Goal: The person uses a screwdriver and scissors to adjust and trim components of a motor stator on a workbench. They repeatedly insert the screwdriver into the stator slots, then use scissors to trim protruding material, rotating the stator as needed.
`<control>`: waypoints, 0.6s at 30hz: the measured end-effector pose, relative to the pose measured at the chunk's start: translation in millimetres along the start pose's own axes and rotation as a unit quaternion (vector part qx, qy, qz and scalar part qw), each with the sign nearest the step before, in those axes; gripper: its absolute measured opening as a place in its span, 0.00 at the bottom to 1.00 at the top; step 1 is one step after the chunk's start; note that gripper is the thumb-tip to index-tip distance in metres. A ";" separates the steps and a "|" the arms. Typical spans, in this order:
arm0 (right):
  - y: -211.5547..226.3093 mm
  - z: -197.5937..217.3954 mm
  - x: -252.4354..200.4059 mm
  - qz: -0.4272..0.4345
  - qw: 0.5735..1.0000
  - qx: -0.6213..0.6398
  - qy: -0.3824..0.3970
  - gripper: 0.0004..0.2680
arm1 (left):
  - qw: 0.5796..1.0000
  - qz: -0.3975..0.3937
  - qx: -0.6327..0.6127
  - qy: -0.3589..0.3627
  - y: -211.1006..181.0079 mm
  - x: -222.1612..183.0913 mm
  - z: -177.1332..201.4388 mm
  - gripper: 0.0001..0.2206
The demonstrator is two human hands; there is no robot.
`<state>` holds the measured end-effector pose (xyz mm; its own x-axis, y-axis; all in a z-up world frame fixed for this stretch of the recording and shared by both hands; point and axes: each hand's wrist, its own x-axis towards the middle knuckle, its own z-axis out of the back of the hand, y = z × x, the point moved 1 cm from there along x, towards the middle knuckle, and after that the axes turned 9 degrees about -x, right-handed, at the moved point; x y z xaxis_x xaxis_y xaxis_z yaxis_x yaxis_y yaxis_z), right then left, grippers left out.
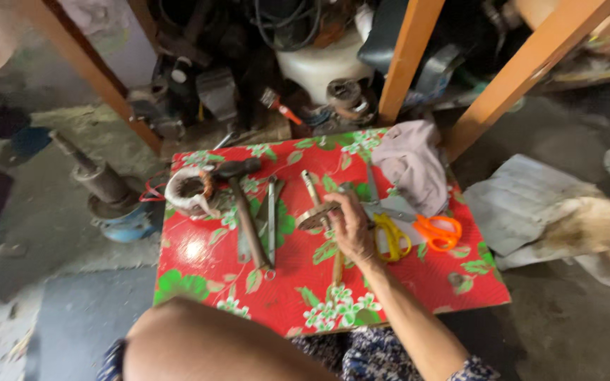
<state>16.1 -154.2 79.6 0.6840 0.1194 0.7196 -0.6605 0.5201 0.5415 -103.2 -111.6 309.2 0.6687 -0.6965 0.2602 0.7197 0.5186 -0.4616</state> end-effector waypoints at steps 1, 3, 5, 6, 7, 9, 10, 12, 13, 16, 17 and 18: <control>-2.2 3.4 4.1 0.021 1.000 -0.002 -0.004 0.08 | 1.000 0.006 0.009 -0.018 1.2 3.3 2.2 0.37; 4.1 -3.9 3.1 -0.014 1.000 -0.001 0.004 0.08 | 0.998 0.039 0.032 -0.043 7.5 -6.4 11.3 0.38; -6.2 2.2 -2.3 -0.022 1.000 -0.012 0.006 0.08 | 0.995 0.056 0.040 -0.074 14.9 -9.0 8.6 0.40; -5.8 0.0 -2.5 -0.015 1.000 -0.009 0.004 0.08 | 0.993 0.069 0.046 -0.089 20.3 -11.7 12.5 0.41; -4.6 -1.3 -2.4 -0.007 1.000 -0.007 0.001 0.08 | 0.990 0.080 0.050 -0.107 25.3 -14.9 17.1 0.42; -4.7 -6.6 1.8 -0.019 1.000 -0.010 0.009 0.08 | 0.981 0.104 0.063 -0.148 37.7 -21.6 23.8 0.43; -10.3 1.6 0.5 -0.033 0.999 -0.026 0.006 0.07 | 0.979 0.102 0.057 -0.165 43.6 -19.1 21.0 0.44; -25.2 28.4 -2.1 -0.046 0.998 -0.035 0.002 0.08 | 0.971 0.101 0.027 -0.213 57.7 -10.3 4.1 0.46; -31.7 46.5 -2.8 -0.049 0.998 -0.044 0.004 0.08 | 0.964 0.104 -0.006 -0.243 67.9 -1.7 -8.2 0.47; -2.7 -2.7 -0.5 -0.064 0.997 0.031 0.002 0.09 | 0.934 0.141 -0.023 -0.327 139.9 -39.2 -20.7 0.48; -2.1 -2.0 -1.4 -0.060 0.998 0.035 0.011 0.09 | 0.923 0.139 -0.043 -0.356 159.8 -48.9 -37.8 0.48; -3.9 1.1 -0.3 -0.055 0.998 0.035 0.019 0.09 | 0.919 0.138 -0.093 -0.357 178.7 -51.6 -57.8 0.44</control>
<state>18.1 -157.2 77.7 0.7638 0.0973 0.6381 -0.6000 0.4716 0.6462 -19.8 -11.7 164.3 0.8203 -0.0140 0.5717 0.5050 0.4867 -0.7128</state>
